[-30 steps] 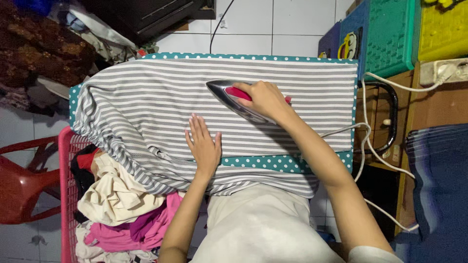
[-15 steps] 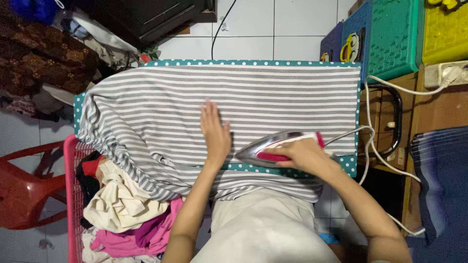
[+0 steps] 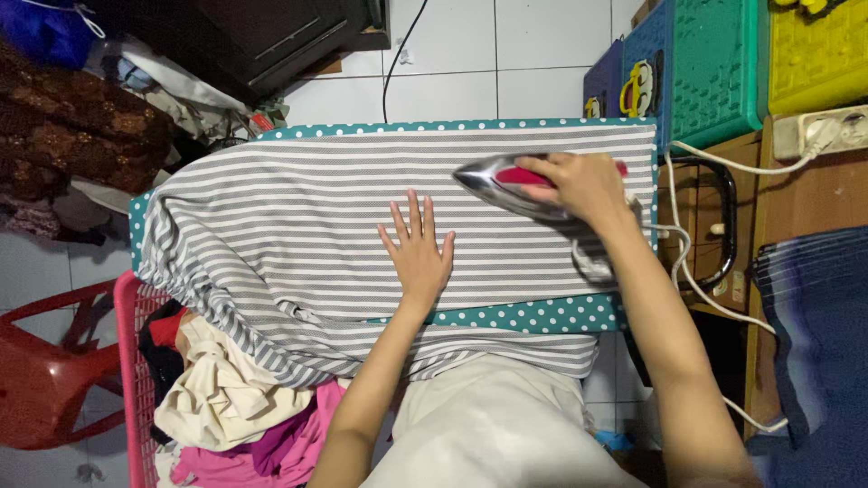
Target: The person irons a pair of striped shorts on a polka-dotted ironing board, smoothing the fabric and using a pink iron. After ironing, the person folds the shorts and places them on a nearby surface, then picks up a cream-colored cloth and a pink garment from a laundry basket.
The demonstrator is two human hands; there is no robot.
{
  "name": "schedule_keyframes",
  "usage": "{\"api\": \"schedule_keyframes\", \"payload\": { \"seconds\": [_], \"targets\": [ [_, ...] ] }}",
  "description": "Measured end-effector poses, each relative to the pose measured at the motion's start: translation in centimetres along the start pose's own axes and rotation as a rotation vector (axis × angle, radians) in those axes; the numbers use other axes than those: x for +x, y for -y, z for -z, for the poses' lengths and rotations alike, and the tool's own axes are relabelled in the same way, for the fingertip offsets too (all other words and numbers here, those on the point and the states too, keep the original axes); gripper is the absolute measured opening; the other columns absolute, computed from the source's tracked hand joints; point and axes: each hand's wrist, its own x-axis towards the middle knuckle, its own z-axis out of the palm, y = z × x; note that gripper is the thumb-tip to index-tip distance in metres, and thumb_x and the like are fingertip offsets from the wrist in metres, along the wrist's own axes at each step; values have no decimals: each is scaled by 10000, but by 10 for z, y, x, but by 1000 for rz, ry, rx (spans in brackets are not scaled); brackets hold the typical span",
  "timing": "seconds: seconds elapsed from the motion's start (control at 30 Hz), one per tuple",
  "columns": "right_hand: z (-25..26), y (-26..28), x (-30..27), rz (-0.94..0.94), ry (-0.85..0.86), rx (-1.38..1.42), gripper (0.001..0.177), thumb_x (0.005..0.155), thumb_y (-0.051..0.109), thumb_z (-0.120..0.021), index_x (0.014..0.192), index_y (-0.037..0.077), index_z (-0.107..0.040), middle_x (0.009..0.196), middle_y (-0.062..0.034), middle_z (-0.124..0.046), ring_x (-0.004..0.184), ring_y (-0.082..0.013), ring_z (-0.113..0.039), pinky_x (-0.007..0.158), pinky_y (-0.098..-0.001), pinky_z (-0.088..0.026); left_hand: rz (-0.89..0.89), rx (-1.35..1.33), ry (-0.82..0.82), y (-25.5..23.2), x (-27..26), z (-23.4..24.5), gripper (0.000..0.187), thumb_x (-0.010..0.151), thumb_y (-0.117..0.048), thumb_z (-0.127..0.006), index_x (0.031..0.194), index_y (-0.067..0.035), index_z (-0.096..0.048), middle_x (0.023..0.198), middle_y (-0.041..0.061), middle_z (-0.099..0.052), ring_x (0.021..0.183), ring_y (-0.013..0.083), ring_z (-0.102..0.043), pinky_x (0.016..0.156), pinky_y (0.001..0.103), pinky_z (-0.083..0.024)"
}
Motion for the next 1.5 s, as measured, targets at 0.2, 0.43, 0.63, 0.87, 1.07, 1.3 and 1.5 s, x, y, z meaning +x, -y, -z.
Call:
{"api": "schedule_keyframes", "payload": {
  "seconds": [0.2,0.43,0.63,0.87,1.07,1.3,1.5],
  "targets": [
    [-6,15,44,43,-71,41,477,862,640,-708,1189,297,-772,829,-47,-747,631,-249,-714,524,-399,-544,32,-9,27,-2,0,-1,791,1008,-483,-502,1618,-29,-283,1727,96,-124,1581,401,-78,1231,657,-23],
    [-13,45,56,-400,30,213,477,906,545,-703,1262,227,-719,780,-180,-733,720,-382,-721,632,-517,-560,35,-20,20,-1,0,-4,769,1011,-477,-500,1618,-48,-306,1727,83,-134,1584,393,-69,1229,660,-16],
    [-9,70,-2,-640,227,263,588,1007,482,-594,1399,47,-540,754,-269,-699,750,-498,-704,651,-615,-539,53,-53,10,-6,4,-6,771,1000,-477,-509,1613,-58,-301,1726,137,-92,1577,430,-26,1189,727,16],
    [17,64,-79,-871,230,176,588,978,453,-598,1502,204,-507,720,-260,-706,715,-509,-698,664,-637,-533,-90,-51,7,-43,23,-29,770,990,-541,-528,1634,-189,-294,1726,116,-71,1575,418,-11,1138,798,39],
    [11,14,-72,-931,105,124,527,999,431,-612,1472,204,-557,810,-267,-703,807,-502,-697,712,-618,-539,-277,-120,99,-93,19,-42,812,963,-540,-566,1639,-184,-292,1729,114,-104,1590,411,-39,1155,802,16],
    [1,-34,-56,-992,107,248,514,977,391,-627,1401,105,-571,982,-316,-710,966,-533,-671,845,-636,-513,-349,-195,144,-110,7,-37,823,930,-545,-586,1618,-194,-305,1721,101,-133,1586,396,-67,1172,790,-25],
    [10,-11,-100,-1050,231,307,563,973,392,-609,1444,98,-515,1011,-342,-694,982,-566,-655,854,-664,-496,-352,-148,153,-108,9,-40,777,966,-547,-537,1626,-204,-312,1725,97,-129,1588,387,-68,1173,770,-33]
  ]
}}
